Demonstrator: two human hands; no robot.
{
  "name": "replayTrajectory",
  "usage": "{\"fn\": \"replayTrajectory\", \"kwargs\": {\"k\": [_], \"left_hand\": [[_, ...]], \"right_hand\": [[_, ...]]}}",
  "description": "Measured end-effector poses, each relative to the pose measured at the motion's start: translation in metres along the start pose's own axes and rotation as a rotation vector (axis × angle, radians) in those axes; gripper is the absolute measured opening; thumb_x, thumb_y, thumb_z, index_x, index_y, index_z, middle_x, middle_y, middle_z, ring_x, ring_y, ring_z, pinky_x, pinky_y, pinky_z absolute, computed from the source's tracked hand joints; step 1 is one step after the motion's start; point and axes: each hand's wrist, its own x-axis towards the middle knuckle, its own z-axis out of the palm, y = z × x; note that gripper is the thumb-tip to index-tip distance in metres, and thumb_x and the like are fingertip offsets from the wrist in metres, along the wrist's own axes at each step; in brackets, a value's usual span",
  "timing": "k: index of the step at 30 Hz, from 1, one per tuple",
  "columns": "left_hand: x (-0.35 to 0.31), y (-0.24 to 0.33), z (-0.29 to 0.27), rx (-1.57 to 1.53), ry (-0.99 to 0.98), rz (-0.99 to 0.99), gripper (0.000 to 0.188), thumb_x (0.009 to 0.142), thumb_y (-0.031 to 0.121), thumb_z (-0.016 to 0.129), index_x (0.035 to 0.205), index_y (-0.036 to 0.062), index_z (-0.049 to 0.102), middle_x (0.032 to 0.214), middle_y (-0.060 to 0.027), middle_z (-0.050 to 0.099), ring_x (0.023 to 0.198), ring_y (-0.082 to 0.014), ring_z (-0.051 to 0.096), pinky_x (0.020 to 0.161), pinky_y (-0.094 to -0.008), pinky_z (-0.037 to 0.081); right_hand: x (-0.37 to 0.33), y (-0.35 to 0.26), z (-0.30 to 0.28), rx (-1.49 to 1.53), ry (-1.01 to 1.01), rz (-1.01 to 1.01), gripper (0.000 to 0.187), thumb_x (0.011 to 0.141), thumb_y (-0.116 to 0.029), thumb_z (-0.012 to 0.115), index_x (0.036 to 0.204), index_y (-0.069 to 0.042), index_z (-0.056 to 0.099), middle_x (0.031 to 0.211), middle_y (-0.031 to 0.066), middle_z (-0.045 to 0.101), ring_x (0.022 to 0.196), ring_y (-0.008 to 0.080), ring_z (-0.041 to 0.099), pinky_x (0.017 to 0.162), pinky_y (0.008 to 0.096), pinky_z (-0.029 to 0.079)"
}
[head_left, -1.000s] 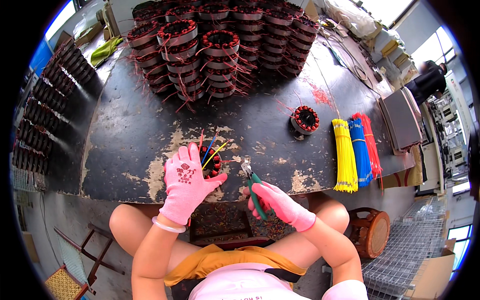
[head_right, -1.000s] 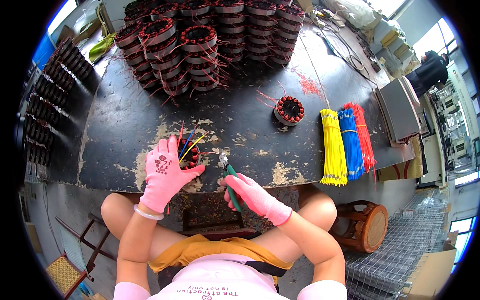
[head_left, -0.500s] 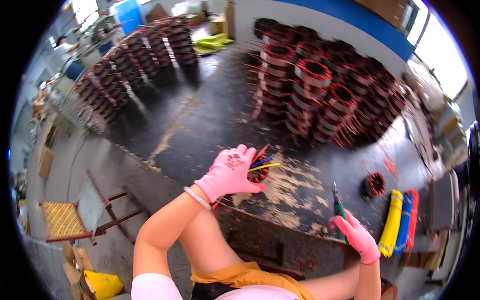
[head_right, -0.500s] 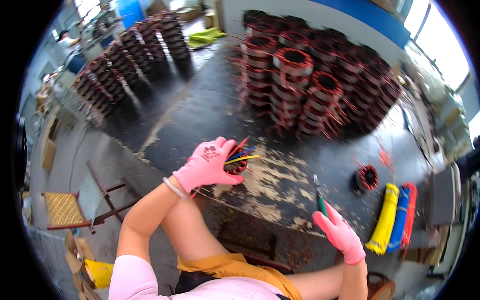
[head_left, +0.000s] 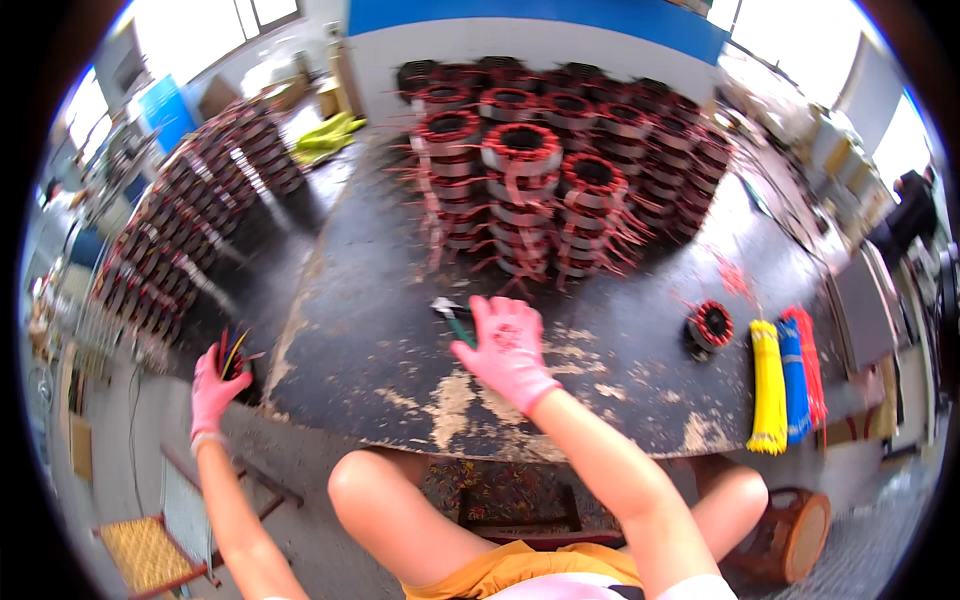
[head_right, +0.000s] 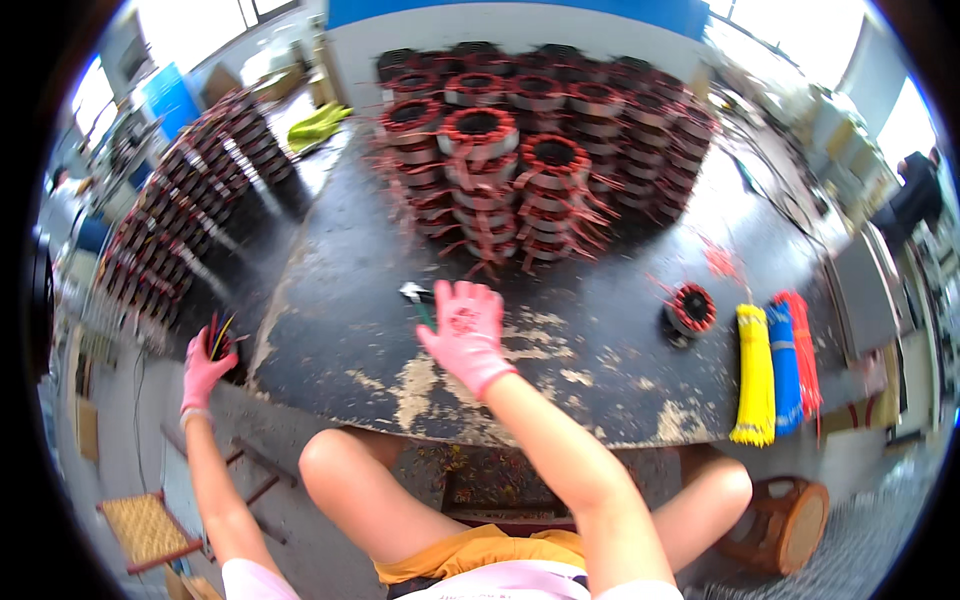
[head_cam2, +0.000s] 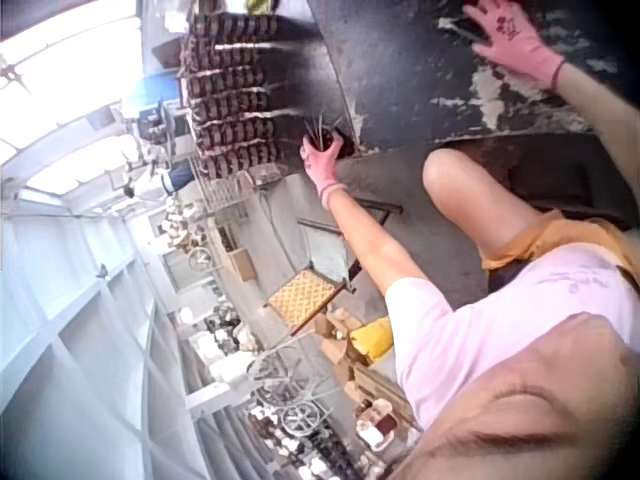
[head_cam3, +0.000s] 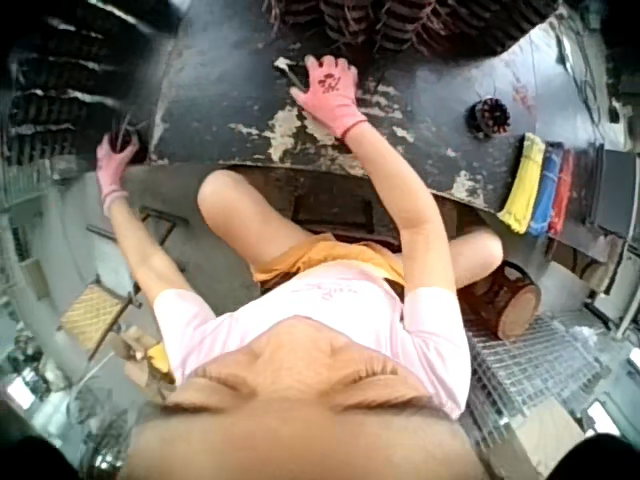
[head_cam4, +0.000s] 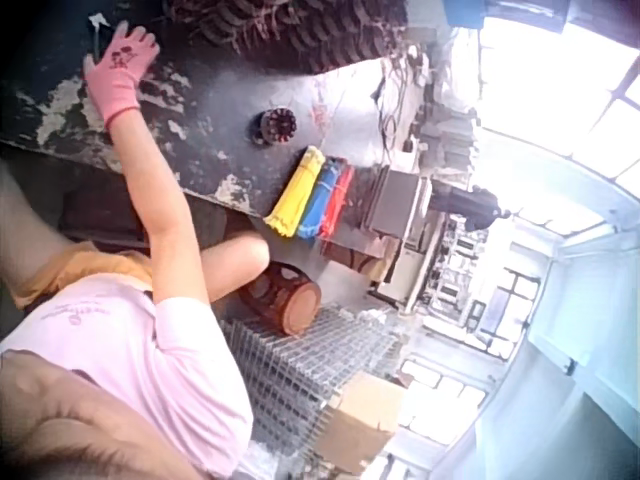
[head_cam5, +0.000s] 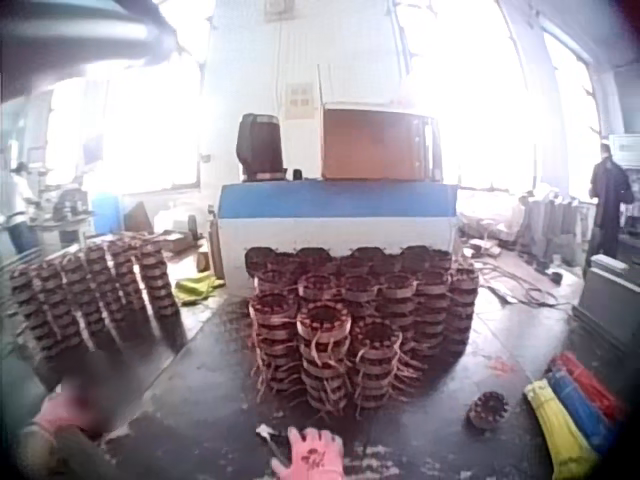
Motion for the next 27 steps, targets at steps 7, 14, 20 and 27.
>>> {"fn": "replayTrajectory", "kwargs": {"k": [7, 14, 20, 27], "left_hand": [[0.015, -0.05, 0.012, -0.523, -0.236, -0.066, 0.094, 0.072, -0.002, 0.076, 0.157, 0.0011, 0.037, 0.142, -0.0096, 0.054, 0.119, -0.0189, 0.059, 0.102, -0.0295, 0.047], [0.03, -0.056, 0.024, -0.705, -0.373, -0.16, 0.105, 0.069, -0.011, 0.072, 0.162, 0.0066, 0.028, 0.138, -0.0062, 0.056, 0.104, -0.0139, 0.059, 0.081, -0.0268, 0.053], [0.027, -0.082, 0.009, -0.518, -0.308, 0.09, 0.1, 0.063, -0.002, 0.077, 0.156, 0.0051, 0.041, 0.121, -0.0033, 0.06, 0.095, -0.0149, 0.057, 0.084, -0.0285, 0.05], [-0.005, 0.012, -0.012, -0.079, -0.191, -0.079, 0.105, 0.059, 0.037, 0.092, 0.149, 0.0039, 0.05, 0.146, -0.0178, 0.053, 0.139, -0.0326, 0.049, 0.116, -0.0378, 0.039]], "right_hand": [[-0.046, 0.05, -0.006, 0.336, 0.142, -0.286, 0.073, 0.09, -0.05, 0.065, 0.144, -0.003, 0.05, 0.152, 0.0234, 0.046, 0.144, 0.0398, 0.038, 0.123, 0.0551, 0.021], [-0.136, 0.173, -0.057, 0.229, -0.131, -0.493, 0.069, 0.095, -0.047, 0.059, 0.15, -0.007, 0.047, 0.157, 0.0187, 0.044, 0.148, 0.0364, 0.038, 0.125, 0.0521, 0.023], [-0.067, 0.231, -0.059, 0.148, 0.173, -0.272, 0.056, 0.093, -0.034, 0.066, 0.139, -0.003, 0.057, 0.147, 0.0198, 0.054, 0.139, 0.0372, 0.049, 0.118, 0.0522, 0.035], [-0.136, 0.266, -0.124, -0.048, 0.378, -0.02, 0.071, 0.077, -0.006, 0.075, 0.144, -0.005, 0.051, 0.146, 0.0181, 0.053, 0.139, 0.0395, 0.045, 0.12, 0.0507, 0.032]]}}
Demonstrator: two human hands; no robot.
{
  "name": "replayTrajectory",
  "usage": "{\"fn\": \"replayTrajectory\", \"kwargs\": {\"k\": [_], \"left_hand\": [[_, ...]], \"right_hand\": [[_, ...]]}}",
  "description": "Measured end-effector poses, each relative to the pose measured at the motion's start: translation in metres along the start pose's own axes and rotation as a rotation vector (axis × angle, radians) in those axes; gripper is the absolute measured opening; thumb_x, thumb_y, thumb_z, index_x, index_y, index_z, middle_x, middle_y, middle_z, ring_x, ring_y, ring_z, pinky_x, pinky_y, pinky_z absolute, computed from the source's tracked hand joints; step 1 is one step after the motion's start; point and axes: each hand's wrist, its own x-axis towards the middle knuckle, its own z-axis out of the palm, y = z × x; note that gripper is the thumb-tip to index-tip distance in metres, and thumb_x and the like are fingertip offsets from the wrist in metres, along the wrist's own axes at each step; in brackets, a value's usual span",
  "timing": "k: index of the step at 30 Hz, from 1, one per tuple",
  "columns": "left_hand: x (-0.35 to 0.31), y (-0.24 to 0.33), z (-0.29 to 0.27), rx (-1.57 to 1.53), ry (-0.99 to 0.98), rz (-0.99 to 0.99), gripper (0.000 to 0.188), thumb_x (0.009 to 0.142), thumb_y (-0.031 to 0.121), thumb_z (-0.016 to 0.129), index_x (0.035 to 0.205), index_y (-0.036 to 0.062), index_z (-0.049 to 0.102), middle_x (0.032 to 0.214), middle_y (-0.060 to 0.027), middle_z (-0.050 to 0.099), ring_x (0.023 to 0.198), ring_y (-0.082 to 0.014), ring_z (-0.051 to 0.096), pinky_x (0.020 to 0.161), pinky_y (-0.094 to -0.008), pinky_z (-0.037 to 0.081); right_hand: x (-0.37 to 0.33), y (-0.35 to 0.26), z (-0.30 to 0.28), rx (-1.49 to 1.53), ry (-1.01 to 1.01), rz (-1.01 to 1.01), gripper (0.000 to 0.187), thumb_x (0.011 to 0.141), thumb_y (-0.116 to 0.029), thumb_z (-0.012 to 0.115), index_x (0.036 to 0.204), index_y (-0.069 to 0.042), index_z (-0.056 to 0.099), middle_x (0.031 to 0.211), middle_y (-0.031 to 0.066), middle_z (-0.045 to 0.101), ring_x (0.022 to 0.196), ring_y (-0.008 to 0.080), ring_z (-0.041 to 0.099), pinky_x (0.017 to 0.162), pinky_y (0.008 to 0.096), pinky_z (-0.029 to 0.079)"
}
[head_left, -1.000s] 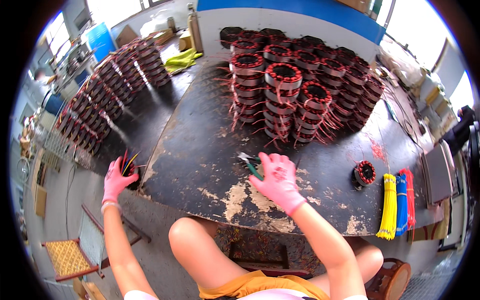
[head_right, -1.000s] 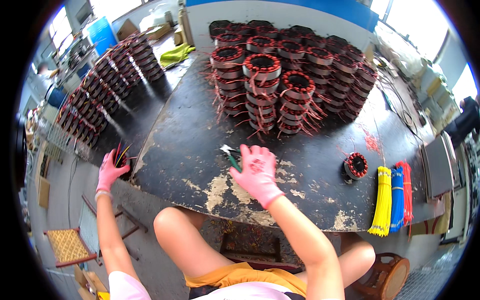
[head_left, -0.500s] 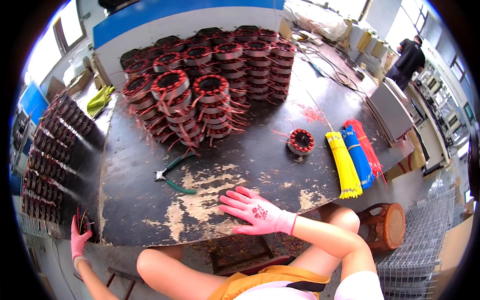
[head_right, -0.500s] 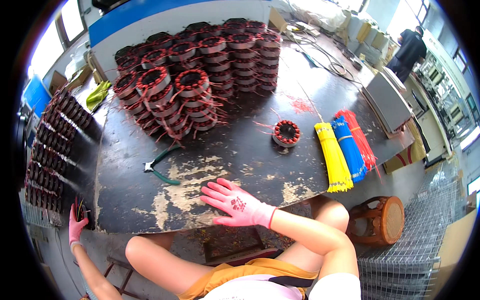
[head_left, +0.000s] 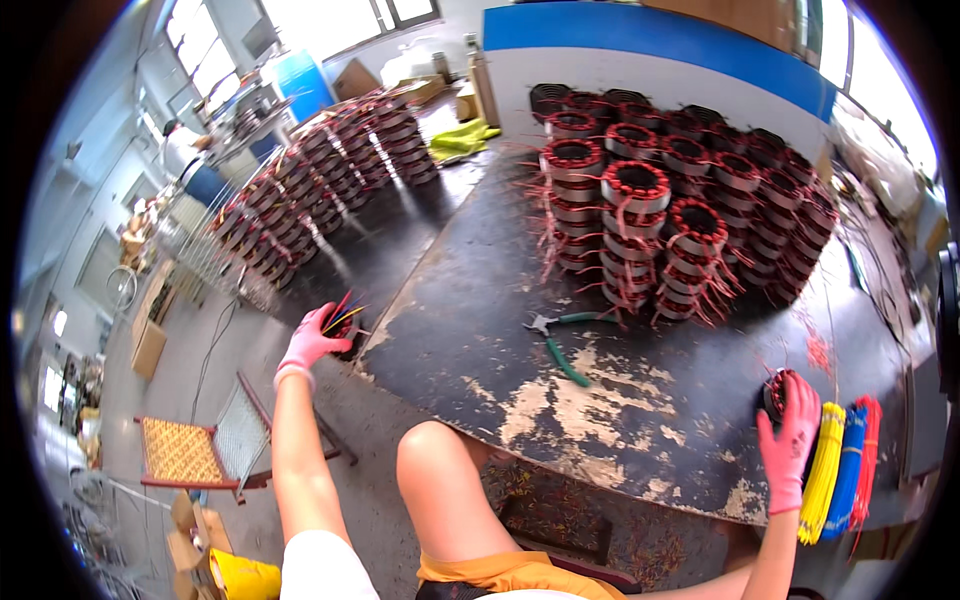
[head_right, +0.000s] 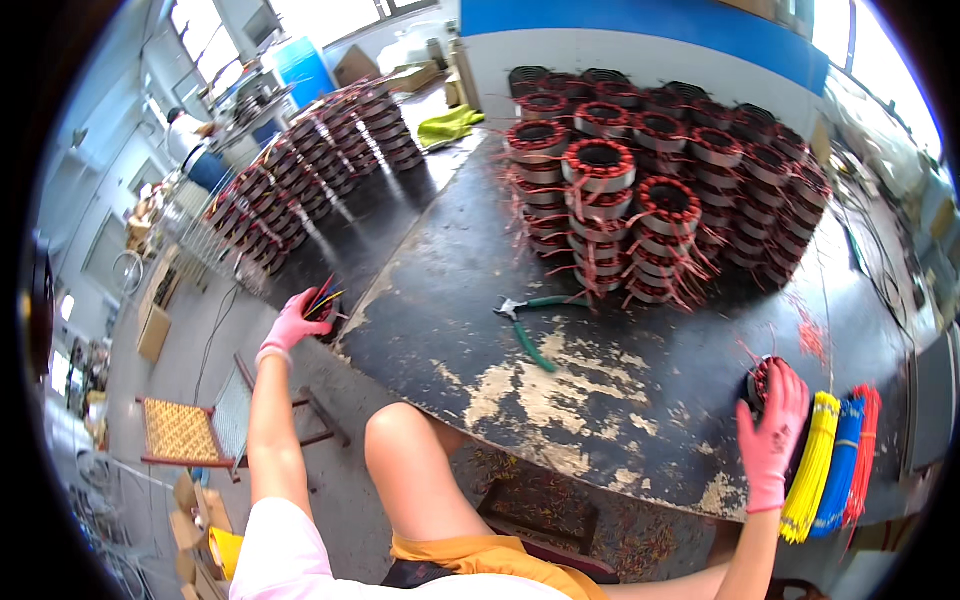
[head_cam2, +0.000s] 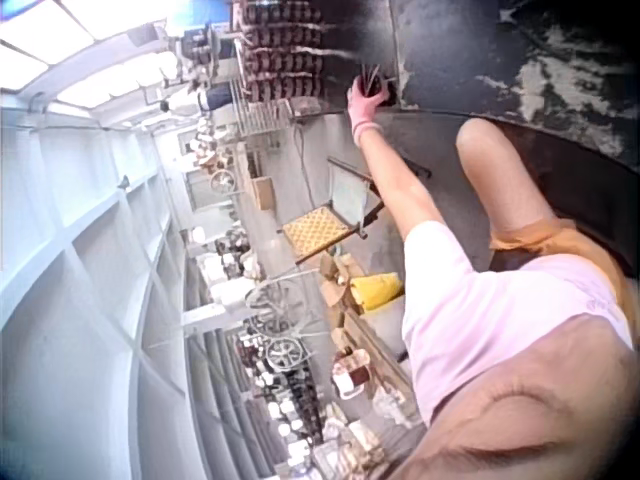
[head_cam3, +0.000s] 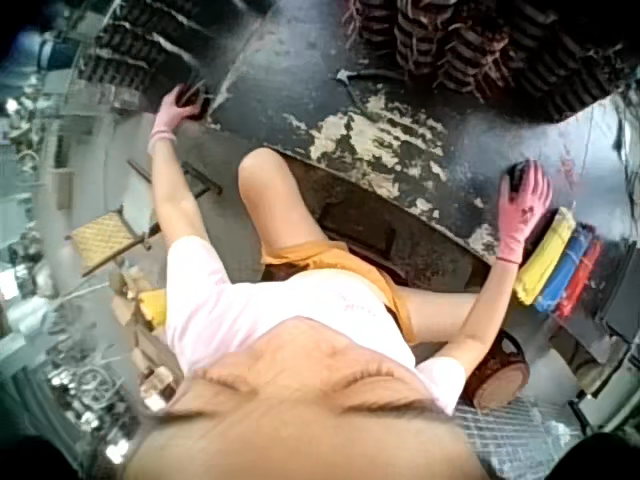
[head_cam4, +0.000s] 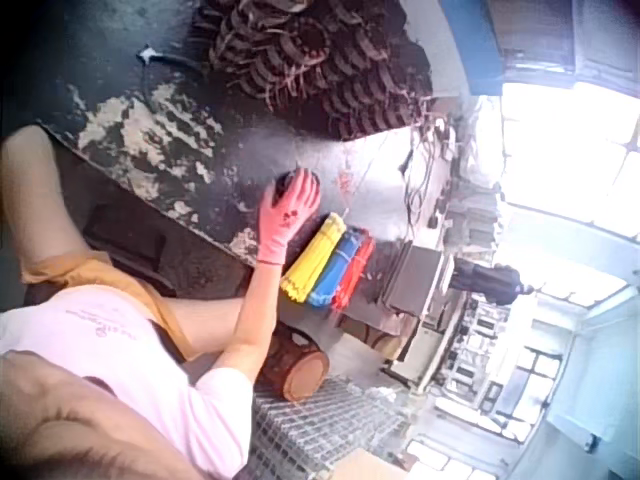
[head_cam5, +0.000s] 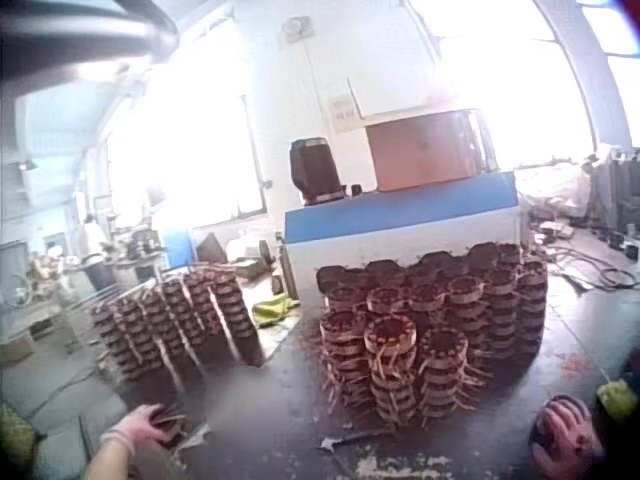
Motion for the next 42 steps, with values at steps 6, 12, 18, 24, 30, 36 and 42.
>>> {"fn": "replayTrajectory", "kwargs": {"k": [6, 12, 18, 24, 30, 36, 42], "left_hand": [[-0.022, 0.008, 0.004, -0.074, 0.005, -0.002, 0.101, 0.061, 0.033, 0.093, 0.149, 0.0066, 0.051, 0.147, -0.0158, 0.053, 0.137, -0.0316, 0.051, 0.115, -0.0374, 0.041], [-0.022, 0.023, 0.009, -0.041, -0.001, 0.05, 0.102, 0.062, 0.033, 0.091, 0.151, 0.0074, 0.048, 0.148, -0.0168, 0.052, 0.136, -0.0331, 0.052, 0.115, -0.0378, 0.041], [-0.031, 0.065, 0.001, 0.452, 0.26, 0.175, 0.092, 0.073, 0.035, 0.083, 0.151, 0.0064, 0.044, 0.153, -0.0191, 0.045, 0.138, -0.0433, 0.043, 0.115, -0.0485, 0.037], [-0.109, 0.316, 0.074, -0.018, 0.243, 0.874, 0.055, 0.078, 0.016, 0.081, 0.128, 0.0037, 0.06, 0.131, -0.0152, 0.06, 0.124, -0.0394, 0.054, 0.106, -0.0496, 0.045], [-0.199, 0.396, 0.158, -0.076, -0.119, 1.208, 0.062, 0.081, 0.034, 0.082, 0.13, 0.0049, 0.058, 0.127, -0.0132, 0.057, 0.122, -0.0356, 0.054, 0.11, -0.0533, 0.044], [-0.22, 0.396, 0.197, 0.019, -0.154, 1.128, 0.066, 0.082, 0.029, 0.08, 0.137, 0.0038, 0.055, 0.115, -0.0125, 0.059, 0.11, -0.033, 0.059, 0.11, -0.0527, 0.043], [-0.219, 0.401, 0.196, 0.015, -0.135, 1.122, 0.062, 0.08, 0.018, 0.08, 0.136, 0.0034, 0.057, 0.104, -0.0101, 0.061, 0.101, -0.0306, 0.061, 0.113, -0.0535, 0.042]], "right_hand": [[-0.032, 0.072, 0.018, -0.136, -0.239, 0.027, 0.07, 0.077, -0.005, 0.076, 0.142, -0.005, 0.05, 0.148, 0.0146, 0.05, 0.142, 0.0387, 0.039, 0.121, 0.0514, 0.029], [-0.015, 0.087, 0.024, -0.158, -0.256, 0.031, 0.052, 0.071, -0.003, 0.079, 0.121, -0.006, 0.062, 0.131, 0.014, 0.061, 0.139, 0.0389, 0.042, 0.12, 0.0525, 0.032], [-0.024, 0.014, 0.003, 0.049, -0.074, 0.026, 0.044, 0.066, -0.004, 0.083, 0.107, -0.004, 0.067, 0.116, 0.0157, 0.065, 0.127, 0.0455, 0.051, 0.115, 0.0554, 0.036], [-0.027, -0.134, -0.019, 0.291, -0.292, -0.31, 0.023, 0.071, -0.016, 0.076, 0.091, -0.013, 0.066, 0.094, 0.0052, 0.068, 0.104, 0.0265, 0.064, 0.112, 0.0479, 0.042], [-0.036, -0.14, 0.02, 0.725, -0.202, -0.214, 0.022, 0.086, -0.02, 0.075, 0.102, -0.006, 0.07, 0.113, 0.0106, 0.071, 0.117, 0.0309, 0.064, 0.115, 0.0519, 0.041], [-0.031, -0.043, 0.044, 0.401, -0.413, -0.354, 0.056, 0.098, -0.035, 0.059, 0.145, -0.006, 0.051, 0.153, 0.0178, 0.049, 0.146, 0.0362, 0.041, 0.123, 0.0513, 0.027], [0.051, 0.064, 0.095, 0.138, -0.318, -0.202, 0.066, 0.097, -0.048, 0.056, 0.146, -0.005, 0.05, 0.155, 0.0188, 0.047, 0.149, 0.034, 0.037, 0.126, 0.048, 0.022]]}}
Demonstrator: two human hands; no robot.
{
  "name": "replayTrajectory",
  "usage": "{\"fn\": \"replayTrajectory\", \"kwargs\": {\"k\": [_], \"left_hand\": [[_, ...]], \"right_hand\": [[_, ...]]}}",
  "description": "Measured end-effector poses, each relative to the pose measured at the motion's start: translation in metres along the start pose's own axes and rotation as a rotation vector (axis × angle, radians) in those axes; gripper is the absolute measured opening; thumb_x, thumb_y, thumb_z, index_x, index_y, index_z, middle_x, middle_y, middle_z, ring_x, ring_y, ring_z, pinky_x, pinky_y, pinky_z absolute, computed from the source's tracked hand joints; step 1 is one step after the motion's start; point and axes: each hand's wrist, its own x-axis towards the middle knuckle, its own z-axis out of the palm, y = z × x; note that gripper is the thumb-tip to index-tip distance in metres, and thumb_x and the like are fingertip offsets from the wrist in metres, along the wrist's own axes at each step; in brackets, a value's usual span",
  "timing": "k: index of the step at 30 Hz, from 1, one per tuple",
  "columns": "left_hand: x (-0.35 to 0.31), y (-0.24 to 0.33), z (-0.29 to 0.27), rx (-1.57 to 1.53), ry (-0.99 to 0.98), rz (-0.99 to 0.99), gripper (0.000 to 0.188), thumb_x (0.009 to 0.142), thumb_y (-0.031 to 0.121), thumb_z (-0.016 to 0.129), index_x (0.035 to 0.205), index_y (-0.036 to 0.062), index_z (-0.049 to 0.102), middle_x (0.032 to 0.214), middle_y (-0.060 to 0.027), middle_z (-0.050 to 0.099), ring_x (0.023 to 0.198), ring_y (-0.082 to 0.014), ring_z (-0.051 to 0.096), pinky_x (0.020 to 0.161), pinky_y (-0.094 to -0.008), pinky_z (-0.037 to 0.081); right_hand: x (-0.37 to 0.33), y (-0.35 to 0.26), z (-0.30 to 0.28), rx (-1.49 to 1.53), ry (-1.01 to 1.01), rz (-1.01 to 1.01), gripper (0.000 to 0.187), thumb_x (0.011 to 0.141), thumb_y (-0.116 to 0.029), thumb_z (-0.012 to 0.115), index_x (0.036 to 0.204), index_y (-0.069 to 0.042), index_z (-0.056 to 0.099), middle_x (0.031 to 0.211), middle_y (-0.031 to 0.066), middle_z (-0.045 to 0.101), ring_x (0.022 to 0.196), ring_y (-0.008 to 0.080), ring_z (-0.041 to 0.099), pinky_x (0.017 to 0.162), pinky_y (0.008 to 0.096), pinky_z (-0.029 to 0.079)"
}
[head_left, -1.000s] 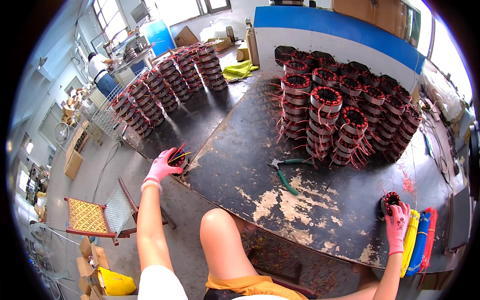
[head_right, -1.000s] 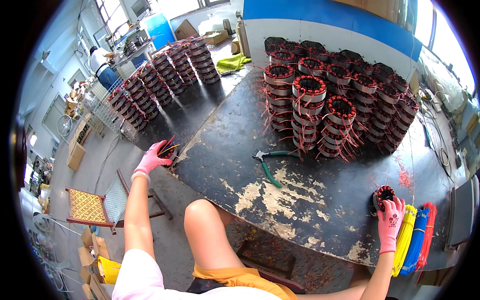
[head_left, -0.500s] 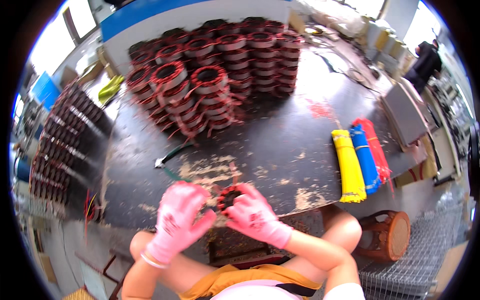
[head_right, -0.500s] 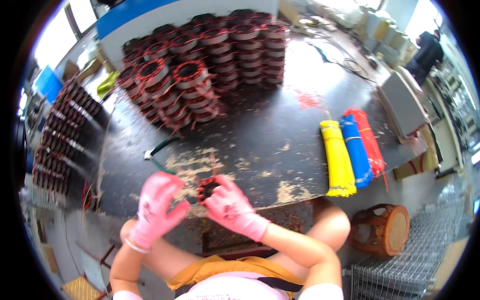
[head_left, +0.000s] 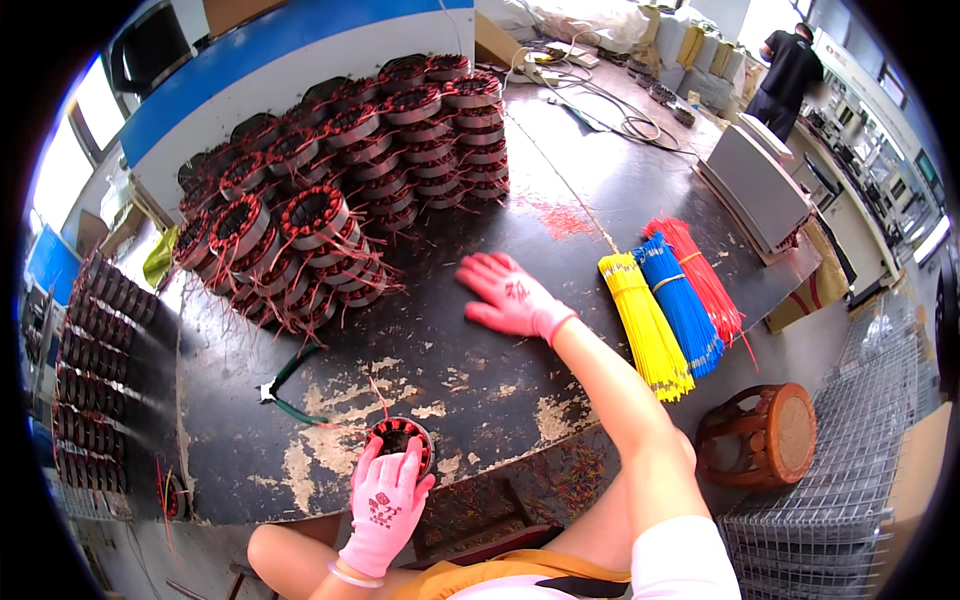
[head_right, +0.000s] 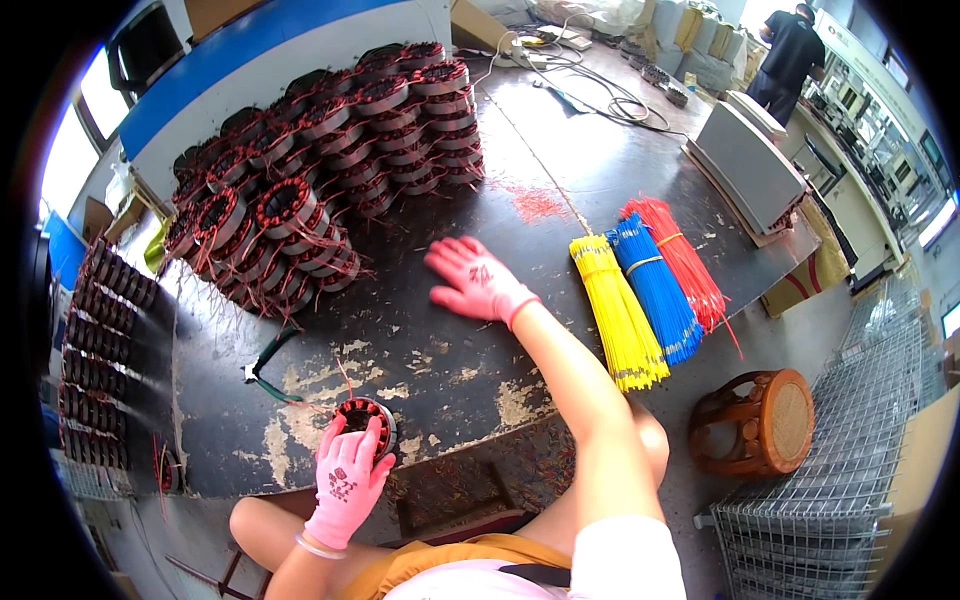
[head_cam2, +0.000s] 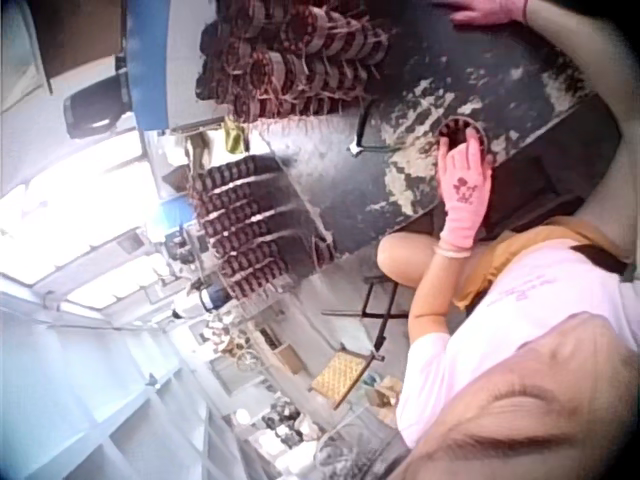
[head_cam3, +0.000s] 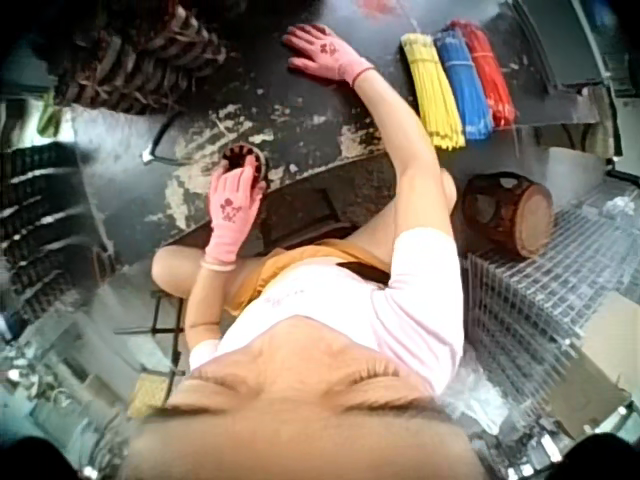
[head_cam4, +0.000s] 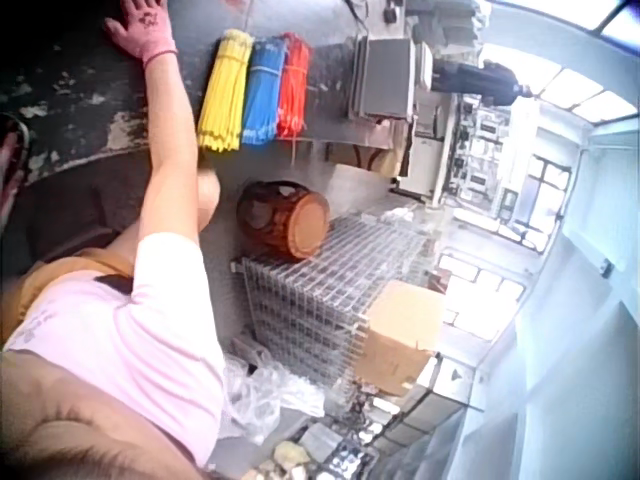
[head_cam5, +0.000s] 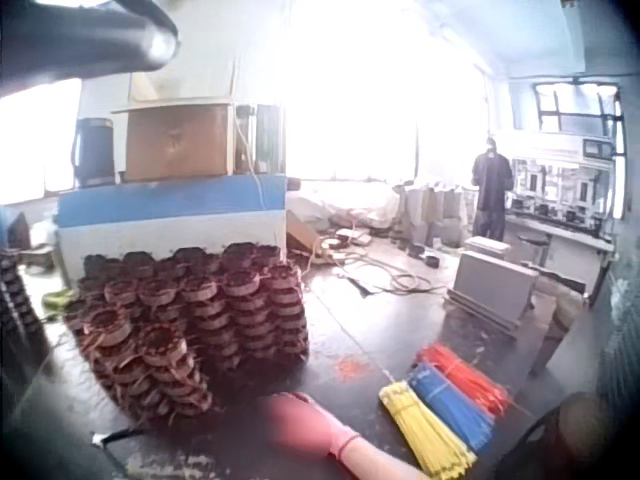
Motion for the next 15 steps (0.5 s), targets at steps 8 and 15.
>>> {"fn": "replayTrajectory", "kwargs": {"k": [8, 15], "left_hand": [[0.0, -0.002, 0.001, -0.037, 0.033, 0.0, 0.055, 0.073, 0.002, 0.072, 0.127, 0.0029, 0.063, 0.112, -0.0102, 0.064, 0.115, -0.0319, 0.06, 0.116, -0.0573, 0.037], [0.018, 0.012, -0.014, -0.179, -0.041, 0.13, 0.048, 0.075, -0.006, 0.067, 0.122, 0.0059, 0.065, 0.118, -0.0097, 0.064, 0.125, -0.0354, 0.056, 0.118, -0.0598, 0.034]], "right_hand": [[-0.04, -0.047, -0.03, 0.022, 0.198, 0.153, 0.056, 0.093, -0.032, 0.066, 0.141, -0.005, 0.055, 0.151, 0.0187, 0.051, 0.143, 0.0357, 0.044, 0.121, 0.0478, 0.031], [-0.239, -0.071, -0.147, -0.361, 0.392, 0.924, 0.027, 0.091, -0.027, 0.073, 0.077, -0.007, 0.061, 0.077, 0.0094, 0.064, 0.077, 0.031, 0.065, 0.07, 0.044, 0.052]]}}
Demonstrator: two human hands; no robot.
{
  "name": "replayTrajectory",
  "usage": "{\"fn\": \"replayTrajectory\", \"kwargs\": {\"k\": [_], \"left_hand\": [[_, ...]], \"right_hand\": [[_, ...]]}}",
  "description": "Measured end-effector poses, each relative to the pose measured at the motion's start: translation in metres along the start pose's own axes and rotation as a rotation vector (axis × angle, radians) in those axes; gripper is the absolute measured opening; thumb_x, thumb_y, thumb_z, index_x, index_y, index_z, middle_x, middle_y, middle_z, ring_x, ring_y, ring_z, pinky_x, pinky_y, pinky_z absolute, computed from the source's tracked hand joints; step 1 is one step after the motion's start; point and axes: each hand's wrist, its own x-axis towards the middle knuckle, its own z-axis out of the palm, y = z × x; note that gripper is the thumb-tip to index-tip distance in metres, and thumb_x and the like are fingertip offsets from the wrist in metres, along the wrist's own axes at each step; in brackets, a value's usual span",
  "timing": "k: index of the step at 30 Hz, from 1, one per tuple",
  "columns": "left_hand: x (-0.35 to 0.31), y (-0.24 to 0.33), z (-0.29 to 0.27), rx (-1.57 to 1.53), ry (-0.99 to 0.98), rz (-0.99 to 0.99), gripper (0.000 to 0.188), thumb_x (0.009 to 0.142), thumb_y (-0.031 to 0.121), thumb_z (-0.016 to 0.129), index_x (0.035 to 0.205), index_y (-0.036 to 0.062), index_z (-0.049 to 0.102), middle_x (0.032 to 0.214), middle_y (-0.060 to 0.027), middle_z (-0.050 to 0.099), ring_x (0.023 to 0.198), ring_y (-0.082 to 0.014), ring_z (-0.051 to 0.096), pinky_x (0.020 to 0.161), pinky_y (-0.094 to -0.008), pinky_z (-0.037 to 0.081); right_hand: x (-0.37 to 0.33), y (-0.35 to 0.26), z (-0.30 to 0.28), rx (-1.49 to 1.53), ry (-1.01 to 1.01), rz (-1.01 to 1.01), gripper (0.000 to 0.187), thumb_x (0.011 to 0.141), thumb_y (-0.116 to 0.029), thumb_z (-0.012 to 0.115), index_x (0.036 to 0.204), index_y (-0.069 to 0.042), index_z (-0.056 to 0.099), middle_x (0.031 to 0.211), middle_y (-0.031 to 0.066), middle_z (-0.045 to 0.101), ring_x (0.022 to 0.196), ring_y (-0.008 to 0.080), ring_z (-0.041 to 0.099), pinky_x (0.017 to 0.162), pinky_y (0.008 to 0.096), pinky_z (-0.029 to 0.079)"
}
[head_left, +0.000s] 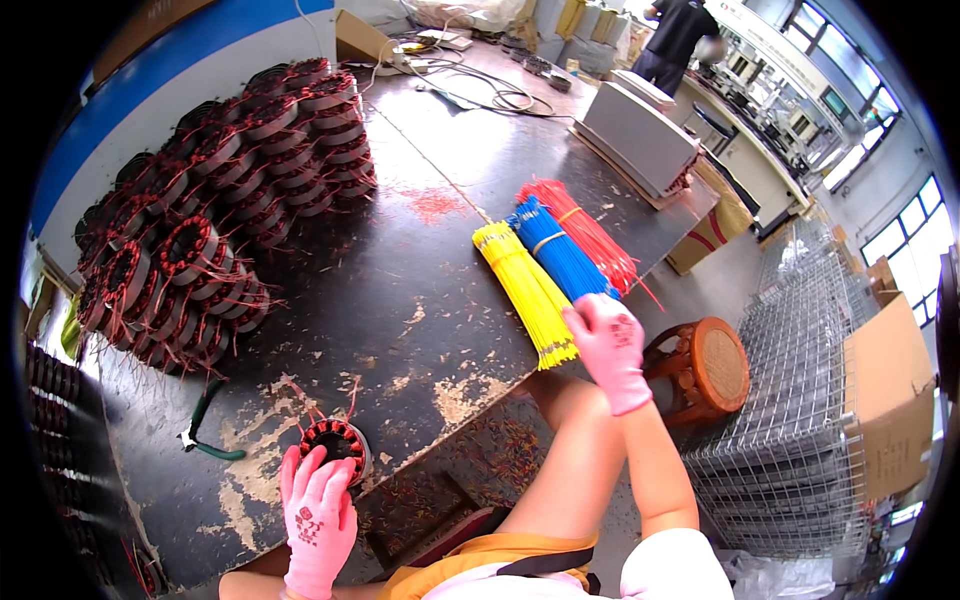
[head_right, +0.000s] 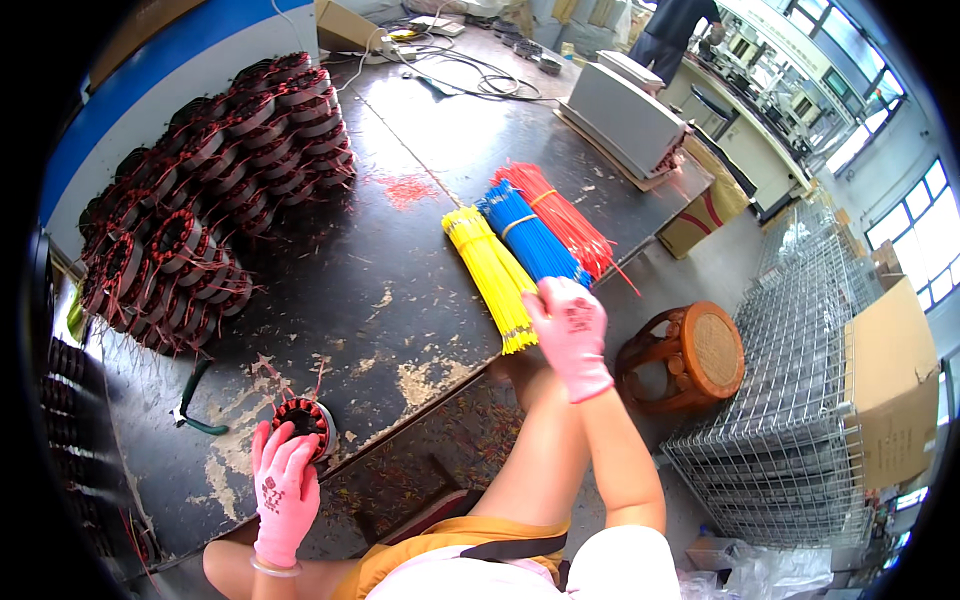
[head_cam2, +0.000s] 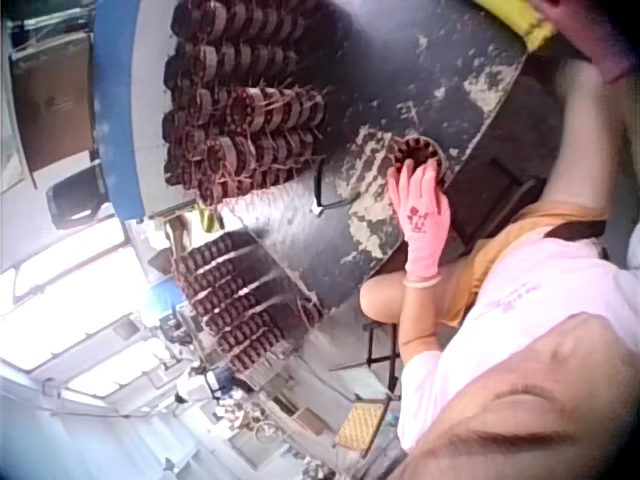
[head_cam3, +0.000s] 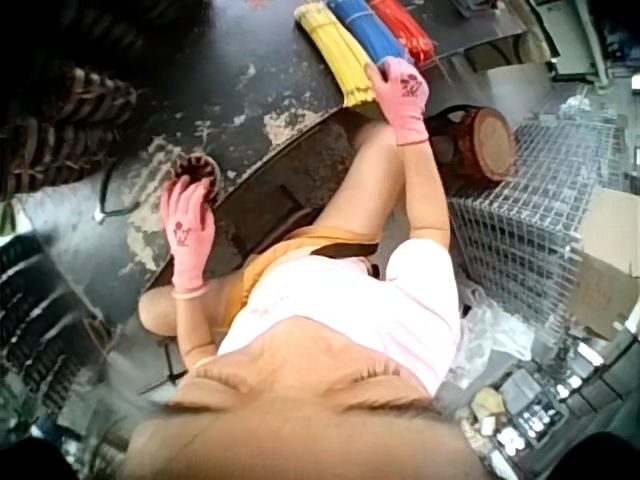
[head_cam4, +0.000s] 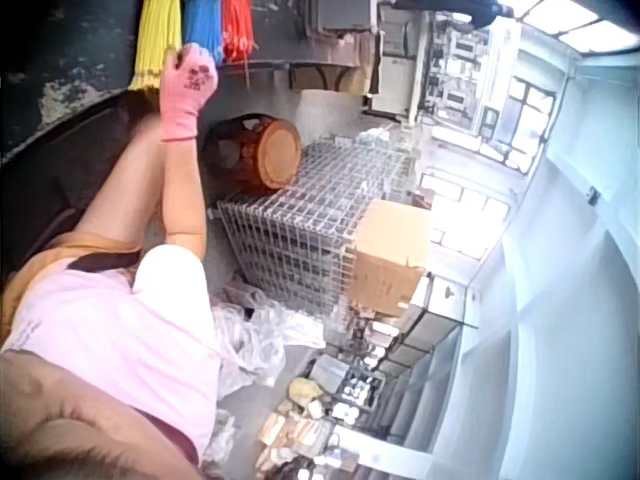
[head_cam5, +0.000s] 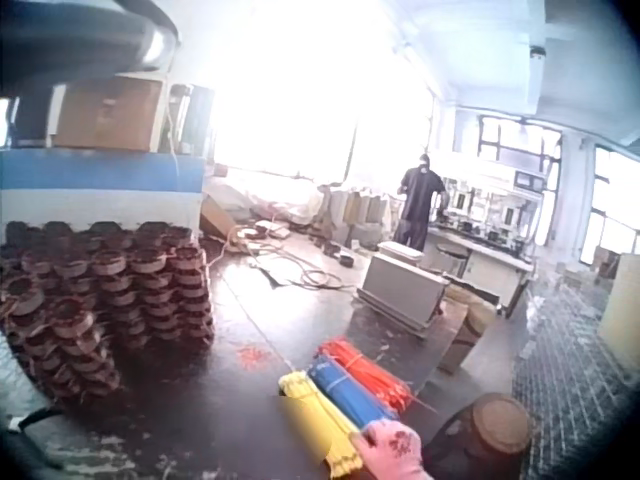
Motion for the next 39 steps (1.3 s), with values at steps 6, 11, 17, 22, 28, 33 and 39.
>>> {"fn": "replayTrajectory", "kwargs": {"k": [6, 11, 17, 22, 28, 33, 39], "left_hand": [[0.009, 0.01, 0.006, -0.01, 0.076, -0.036, 0.047, 0.081, 0.004, 0.074, 0.126, 0.0043, 0.061, 0.113, -0.0115, 0.065, 0.119, -0.0347, 0.058, 0.118, -0.0569, 0.035], [0.004, 0.008, 0.009, -0.008, 0.054, -0.062, 0.05, 0.081, 0.006, 0.075, 0.129, 0.0036, 0.062, 0.11, -0.0119, 0.066, 0.116, -0.034, 0.058, 0.118, -0.055, 0.035], [0.005, 0.008, 0.01, 0.012, 0.08, -0.062, 0.048, 0.081, 0.007, 0.076, 0.128, 0.0034, 0.063, 0.107, -0.0116, 0.066, 0.114, -0.0331, 0.06, 0.118, -0.0539, 0.035], [0.007, 0.01, 0.013, 0.008, 0.075, -0.046, 0.047, 0.082, 0.007, 0.075, 0.127, 0.0037, 0.063, 0.107, -0.0119, 0.066, 0.113, -0.0337, 0.06, 0.117, -0.0534, 0.036], [0.004, 0.013, 0.01, 0.03, 0.1, -0.052, 0.048, 0.082, 0.008, 0.076, 0.128, 0.0041, 0.064, 0.107, -0.0123, 0.067, 0.112, -0.034, 0.06, 0.117, -0.053, 0.036], [0.004, 0.008, 0.016, 0.028, 0.102, -0.066, 0.05, 0.082, 0.01, 0.076, 0.13, 0.0035, 0.063, 0.107, -0.0123, 0.067, 0.112, -0.0329, 0.06, 0.117, -0.0531, 0.036], [0.009, 0.008, 0.022, 0.044, 0.112, -0.071, 0.055, 0.083, 0.012, 0.076, 0.134, 0.0025, 0.06, 0.106, -0.0121, 0.067, 0.111, -0.032, 0.061, 0.117, -0.0532, 0.036]], "right_hand": [[-0.013, 0.012, -0.02, -0.033, -0.611, 0.335, 0.062, 0.087, -0.066, 0.065, 0.084, -0.005, 0.074, 0.081, 0.0127, 0.074, 0.08, 0.0314, 0.072, 0.073, 0.0416, 0.054], [-0.026, 0.032, -0.01, 0.36, -0.527, 0.518, 0.053, 0.09, -0.057, 0.067, 0.084, -0.005, 0.074, 0.077, 0.0127, 0.073, 0.073, 0.0287, 0.07, 0.07, 0.0396, 0.053], [-0.02, 0.009, -0.019, 0.082, -0.277, 0.408, 0.048, 0.087, -0.053, 0.073, 0.074, -0.007, 0.068, 0.071, 0.0077, 0.069, 0.068, 0.0275, 0.068, 0.066, 0.0405, 0.051], [-0.003, 0.008, 0.008, -0.051, -0.19, 0.144, 0.041, 0.085, -0.05, 0.075, 0.09, -0.01, 0.067, 0.09, 0.0085, 0.069, 0.09, 0.0304, 0.068, 0.078, 0.0425, 0.053], [0.012, 0.015, 0.007, -0.004, -0.364, 0.248, 0.029, 0.094, -0.039, 0.067, 0.092, -0.011, 0.069, 0.092, 0.013, 0.074, 0.09, 0.0314, 0.072, 0.08, 0.0449, 0.055], [0.013, 0.008, 0.003, -0.249, -0.264, 0.144, 0.026, 0.1, -0.035, 0.059, 0.093, -0.013, 0.07, 0.087, 0.0114, 0.075, 0.082, 0.0326, 0.073, 0.073, 0.0466, 0.057], [0.018, 0.01, 0.0, -0.381, -0.345, -0.032, 0.025, 0.1, -0.033, 0.059, 0.092, -0.011, 0.069, 0.083, 0.0127, 0.074, 0.08, 0.0319, 0.074, 0.069, 0.0484, 0.057]]}}
